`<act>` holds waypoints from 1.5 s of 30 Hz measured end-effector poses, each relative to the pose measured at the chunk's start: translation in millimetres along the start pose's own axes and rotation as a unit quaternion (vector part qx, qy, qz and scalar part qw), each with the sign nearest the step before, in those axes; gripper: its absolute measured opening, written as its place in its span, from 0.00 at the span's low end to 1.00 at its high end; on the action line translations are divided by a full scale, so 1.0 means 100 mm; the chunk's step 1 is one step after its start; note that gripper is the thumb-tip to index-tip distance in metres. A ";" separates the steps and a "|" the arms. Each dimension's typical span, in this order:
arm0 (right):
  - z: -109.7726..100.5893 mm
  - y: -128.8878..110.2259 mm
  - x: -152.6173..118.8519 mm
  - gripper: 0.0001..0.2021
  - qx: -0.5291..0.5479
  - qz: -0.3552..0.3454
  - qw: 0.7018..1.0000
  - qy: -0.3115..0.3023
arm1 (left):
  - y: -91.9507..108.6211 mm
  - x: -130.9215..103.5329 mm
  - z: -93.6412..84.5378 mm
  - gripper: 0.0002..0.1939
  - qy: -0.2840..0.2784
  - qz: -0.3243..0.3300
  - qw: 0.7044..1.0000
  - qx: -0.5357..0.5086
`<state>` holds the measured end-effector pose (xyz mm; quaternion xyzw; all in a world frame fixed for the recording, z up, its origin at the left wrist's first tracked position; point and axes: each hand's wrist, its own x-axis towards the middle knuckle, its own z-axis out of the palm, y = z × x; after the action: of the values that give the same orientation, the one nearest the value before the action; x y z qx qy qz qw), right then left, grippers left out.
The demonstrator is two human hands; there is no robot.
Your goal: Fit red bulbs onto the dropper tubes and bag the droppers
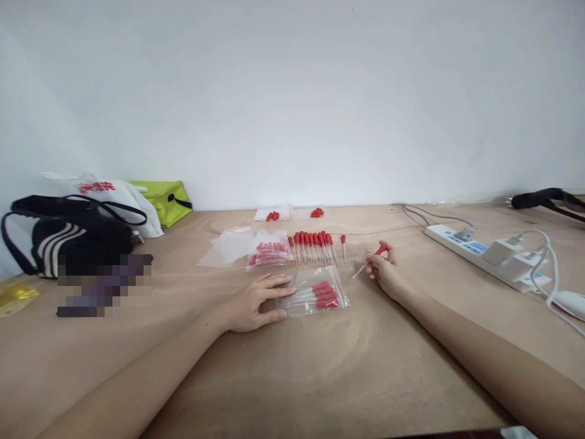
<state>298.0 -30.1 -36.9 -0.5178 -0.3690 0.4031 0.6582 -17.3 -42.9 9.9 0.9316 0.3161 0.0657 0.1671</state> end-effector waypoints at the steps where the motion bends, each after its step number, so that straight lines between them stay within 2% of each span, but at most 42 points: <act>1: 0.01 -0.01 -0.06 0.30 0.009 -0.005 1.000 -0.004 | 0.00 0.00 0.00 0.24 -0.002 -0.001 1.000 0.003; 5: 0.14 -0.06 -0.21 0.25 0.037 -0.027 0.999 -0.006 | 0.00 0.01 0.00 0.24 -0.004 0.000 1.000 0.008; 8: 0.26 -0.10 -0.28 0.22 0.057 -0.014 0.998 -0.026 | 0.00 0.00 0.00 0.26 0.003 0.005 1.000 0.003; 13: 0.39 -0.11 -0.44 0.19 0.086 0.041 0.987 -0.127 | 0.01 0.00 0.00 0.31 0.016 -0.002 1.000 -0.002; 17: 0.42 -0.10 -0.50 0.18 0.032 0.061 0.973 -0.220 | 0.02 -0.01 0.00 0.32 0.021 0.004 1.000 -0.001; 19: 0.43 -0.10 -0.49 0.17 -0.003 0.066 0.967 -0.246 | 0.02 -0.01 0.01 0.32 0.020 0.006 1.000 -0.001; 28: 0.55 -0.03 -0.40 0.16 -0.109 0.075 0.974 -0.184 | 0.02 -0.01 0.00 0.31 0.020 0.011 1.000 -0.007; 30: 0.56 -0.01 -0.40 0.14 -0.114 0.066 0.969 -0.209 | 0.02 -0.01 0.00 0.31 0.026 0.015 1.000 -0.009; 33: 0.56 -0.02 -0.40 0.13 -0.102 0.064 0.948 -0.296 | 0.01 -0.01 0.01 0.31 0.030 0.013 0.999 -0.010; 34: 0.55 -0.03 -0.40 0.13 -0.108 0.059 0.948 -0.295 | 0.01 -0.01 0.01 0.31 0.030 0.012 0.999 -0.010; 35: 0.54 -0.06 -0.39 0.13 -0.123 0.051 0.954 -0.267 | 0.01 -0.01 0.01 0.31 0.030 0.013 0.999 -0.010; 38: 0.51 -0.16 -0.37 0.10 -0.194 0.045 0.971 -0.133 | 0.02 -0.01 0.00 0.30 0.028 0.016 0.999 -0.010; 39: 0.50 -0.19 -0.37 0.10 -0.215 0.057 0.968 -0.119 | 0.03 0.00 0.00 0.30 0.027 0.015 0.999 -0.010; 42: 0.50 -0.21 -0.36 0.11 -0.232 0.090 0.951 -0.184 | 0.04 0.00 0.00 0.31 0.025 0.011 1.000 -0.011; 45: 0.52 -0.16 -0.36 0.11 -0.189 0.080 0.950 -0.237 | 0.03 0.00 0.01 0.30 0.025 0.010 1.000 -0.012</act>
<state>239.1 -45.0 -13.6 -0.5497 -0.5413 0.4885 0.4076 -15.8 -45.2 10.4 0.9308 0.3097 0.0944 0.1697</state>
